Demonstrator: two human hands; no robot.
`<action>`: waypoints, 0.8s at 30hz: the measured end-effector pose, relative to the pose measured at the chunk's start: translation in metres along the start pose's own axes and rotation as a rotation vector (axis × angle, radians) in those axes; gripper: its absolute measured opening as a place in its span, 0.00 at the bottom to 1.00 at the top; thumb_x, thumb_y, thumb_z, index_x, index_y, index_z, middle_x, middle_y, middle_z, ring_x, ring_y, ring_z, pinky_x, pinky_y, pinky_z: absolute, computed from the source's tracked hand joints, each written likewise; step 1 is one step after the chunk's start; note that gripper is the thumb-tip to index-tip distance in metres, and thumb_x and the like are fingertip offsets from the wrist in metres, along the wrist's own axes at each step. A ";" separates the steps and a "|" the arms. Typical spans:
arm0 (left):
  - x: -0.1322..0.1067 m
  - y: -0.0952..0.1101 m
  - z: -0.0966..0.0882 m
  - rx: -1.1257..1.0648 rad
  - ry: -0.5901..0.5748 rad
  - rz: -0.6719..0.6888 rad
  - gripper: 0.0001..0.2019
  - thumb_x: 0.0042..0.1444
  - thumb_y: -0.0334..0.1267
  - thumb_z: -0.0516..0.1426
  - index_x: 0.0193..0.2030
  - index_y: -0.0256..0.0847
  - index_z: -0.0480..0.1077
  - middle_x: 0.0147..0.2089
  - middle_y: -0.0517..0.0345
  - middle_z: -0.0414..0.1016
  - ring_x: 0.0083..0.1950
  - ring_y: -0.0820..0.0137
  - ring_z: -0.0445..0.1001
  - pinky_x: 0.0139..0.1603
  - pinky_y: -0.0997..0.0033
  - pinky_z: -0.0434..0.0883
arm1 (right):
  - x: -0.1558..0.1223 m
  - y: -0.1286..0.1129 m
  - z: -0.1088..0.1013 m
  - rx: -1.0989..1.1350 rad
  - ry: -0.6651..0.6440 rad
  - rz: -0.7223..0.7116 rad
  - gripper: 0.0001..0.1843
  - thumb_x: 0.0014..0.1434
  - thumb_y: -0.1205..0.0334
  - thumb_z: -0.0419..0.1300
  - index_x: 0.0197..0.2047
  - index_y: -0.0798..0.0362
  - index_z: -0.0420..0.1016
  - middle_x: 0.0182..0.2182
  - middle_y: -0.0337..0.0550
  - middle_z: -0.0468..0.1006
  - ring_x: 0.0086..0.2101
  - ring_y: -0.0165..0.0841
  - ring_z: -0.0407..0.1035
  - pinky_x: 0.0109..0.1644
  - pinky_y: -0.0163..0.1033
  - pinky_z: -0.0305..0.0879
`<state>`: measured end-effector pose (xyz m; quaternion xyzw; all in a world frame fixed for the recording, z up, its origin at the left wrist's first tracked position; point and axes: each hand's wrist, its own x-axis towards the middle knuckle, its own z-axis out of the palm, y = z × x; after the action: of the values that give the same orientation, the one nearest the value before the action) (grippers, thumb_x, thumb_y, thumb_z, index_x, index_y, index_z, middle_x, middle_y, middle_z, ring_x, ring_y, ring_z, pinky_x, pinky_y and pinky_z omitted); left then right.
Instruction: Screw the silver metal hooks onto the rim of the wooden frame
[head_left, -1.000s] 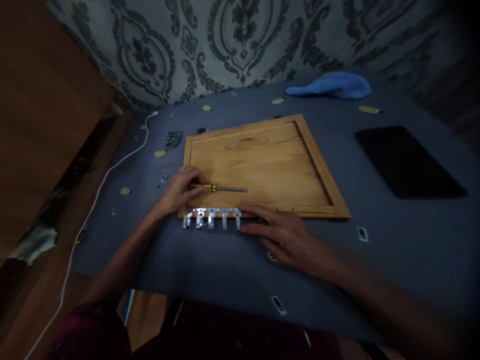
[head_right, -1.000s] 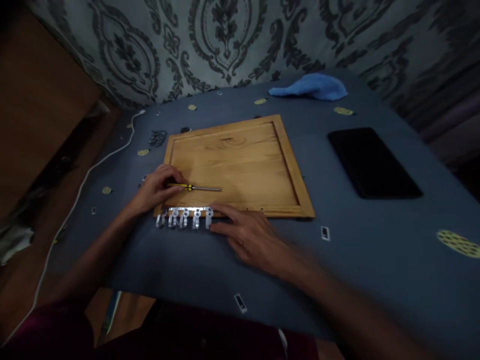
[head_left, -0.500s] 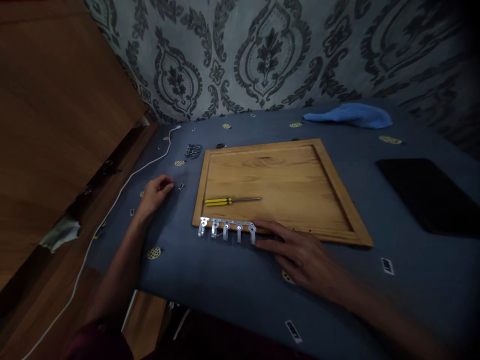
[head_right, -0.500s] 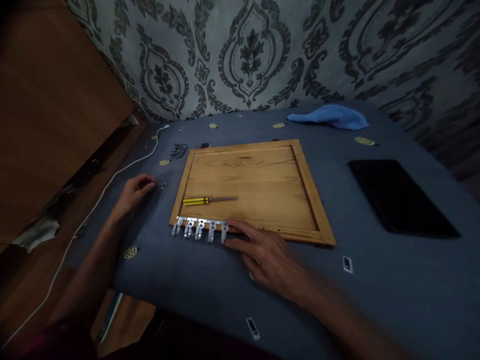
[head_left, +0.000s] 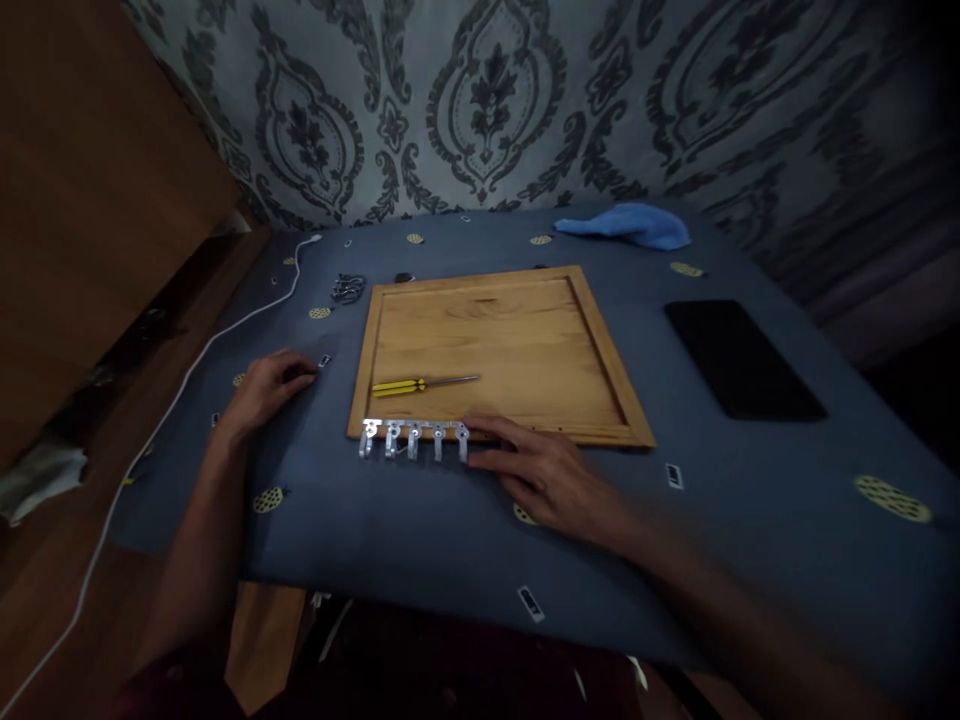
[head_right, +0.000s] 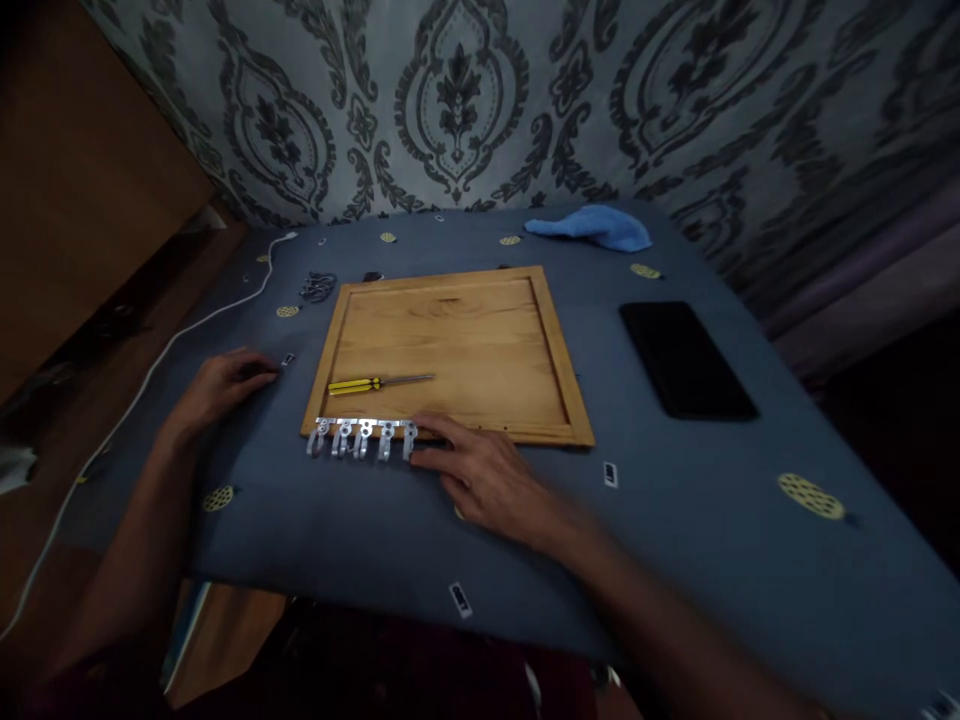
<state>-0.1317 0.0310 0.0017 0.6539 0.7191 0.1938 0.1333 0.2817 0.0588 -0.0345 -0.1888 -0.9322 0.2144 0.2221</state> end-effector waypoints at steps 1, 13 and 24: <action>0.000 -0.001 0.000 0.010 0.001 0.006 0.18 0.54 0.54 0.57 0.39 0.43 0.78 0.42 0.51 0.81 0.43 0.59 0.76 0.46 0.62 0.70 | 0.001 -0.001 -0.001 0.000 -0.001 0.003 0.25 0.59 0.78 0.55 0.53 0.49 0.82 0.65 0.50 0.73 0.55 0.39 0.77 0.54 0.47 0.78; 0.001 0.005 -0.005 0.119 -0.016 0.081 0.11 0.52 0.46 0.55 0.34 0.47 0.76 0.39 0.50 0.81 0.40 0.55 0.77 0.48 0.55 0.72 | 0.002 -0.003 -0.003 0.028 -0.048 0.014 0.24 0.59 0.79 0.54 0.53 0.53 0.82 0.66 0.55 0.71 0.59 0.43 0.73 0.57 0.54 0.76; -0.002 0.003 -0.003 0.160 0.059 0.036 0.08 0.57 0.41 0.55 0.37 0.47 0.75 0.34 0.56 0.79 0.35 0.59 0.74 0.38 0.63 0.64 | 0.003 -0.004 -0.005 0.011 -0.064 0.028 0.24 0.60 0.79 0.56 0.54 0.50 0.80 0.67 0.51 0.70 0.61 0.41 0.72 0.57 0.51 0.76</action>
<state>-0.1300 0.0293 0.0052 0.6694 0.7239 0.1573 0.0556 0.2803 0.0578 -0.0276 -0.1935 -0.9350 0.2286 0.1901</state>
